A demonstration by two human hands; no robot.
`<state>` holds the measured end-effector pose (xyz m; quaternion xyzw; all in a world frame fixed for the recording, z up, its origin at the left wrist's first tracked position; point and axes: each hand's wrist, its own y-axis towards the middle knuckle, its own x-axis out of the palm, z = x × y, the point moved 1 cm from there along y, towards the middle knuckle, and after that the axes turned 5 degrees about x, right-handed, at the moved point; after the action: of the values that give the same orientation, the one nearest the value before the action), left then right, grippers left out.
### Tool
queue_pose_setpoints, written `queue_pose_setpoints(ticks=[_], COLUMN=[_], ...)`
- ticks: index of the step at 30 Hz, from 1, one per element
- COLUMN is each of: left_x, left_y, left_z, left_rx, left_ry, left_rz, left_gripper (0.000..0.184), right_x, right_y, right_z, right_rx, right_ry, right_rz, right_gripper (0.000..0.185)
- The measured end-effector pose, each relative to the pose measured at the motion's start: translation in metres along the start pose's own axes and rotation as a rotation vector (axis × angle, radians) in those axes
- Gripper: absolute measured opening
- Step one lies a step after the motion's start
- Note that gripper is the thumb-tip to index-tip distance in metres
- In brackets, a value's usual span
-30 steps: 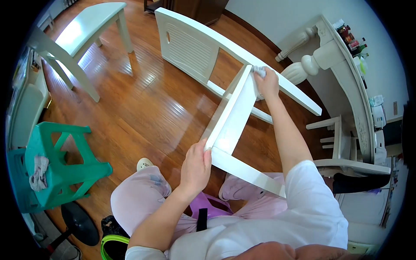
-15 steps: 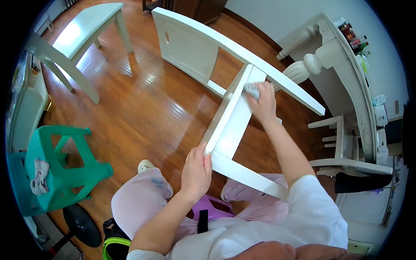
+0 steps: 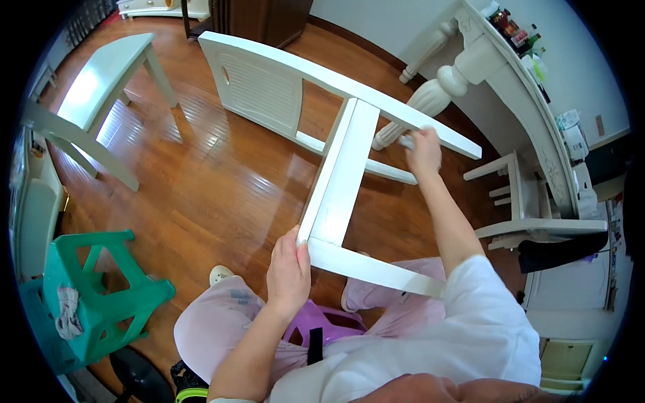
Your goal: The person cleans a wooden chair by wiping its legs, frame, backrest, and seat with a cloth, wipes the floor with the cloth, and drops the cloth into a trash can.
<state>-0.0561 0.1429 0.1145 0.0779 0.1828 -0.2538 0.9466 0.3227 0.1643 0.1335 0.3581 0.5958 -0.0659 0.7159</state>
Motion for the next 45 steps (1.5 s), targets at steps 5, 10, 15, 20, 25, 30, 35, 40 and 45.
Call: queue_pose_setpoints(ticks=[5,10,15,20,25,30,35,40,45], left_x=[0.003,0.006,0.005,0.005,0.008,0.011,0.012,0.007,0.009], left_y=[-0.005,-0.003,-0.002,-0.001,0.003,0.002,0.000,0.004,0.004], left_z=[-0.006,-0.006,-0.010,-0.011,-0.008,-0.003,-0.016,-0.011,-0.011], left_rx=[-0.001,-0.002,0.015,0.033,0.057,0.064,0.125,0.127,0.151], left_ry=[0.028,0.001,-0.001,-0.007,-0.037,-0.009,-0.037,-0.047,-0.056], left_rz=[0.033,0.024,0.002,0.002,0.018,0.065,0.065,0.011,0.031], left_gripper=[0.033,0.034,0.035,0.035,0.034,0.035,0.038,0.036,0.037], right_x=[-0.026,-0.028,0.015,0.003,-0.001,0.008,-0.002,-0.007,-0.004], right_y=[-0.015,0.040,0.050,0.033,-0.016,-0.010,-0.006,-0.010,-0.009], right_z=[0.054,-0.002,-0.016,0.095,0.200,0.160,0.098,0.160,0.186], right_rx=[0.099,-0.094,-0.213,0.086,0.066,0.016,-0.141,0.094,0.235], right_ry=[0.370,0.372,0.322,0.153,0.220,0.155,0.195,0.101,-0.016], right_rz=[0.172,0.488,0.181,0.168,0.212,0.339,0.174,0.139,0.149], right_gripper=[0.019,0.029,0.031,0.026,0.036,0.032,0.050,0.047,0.045])
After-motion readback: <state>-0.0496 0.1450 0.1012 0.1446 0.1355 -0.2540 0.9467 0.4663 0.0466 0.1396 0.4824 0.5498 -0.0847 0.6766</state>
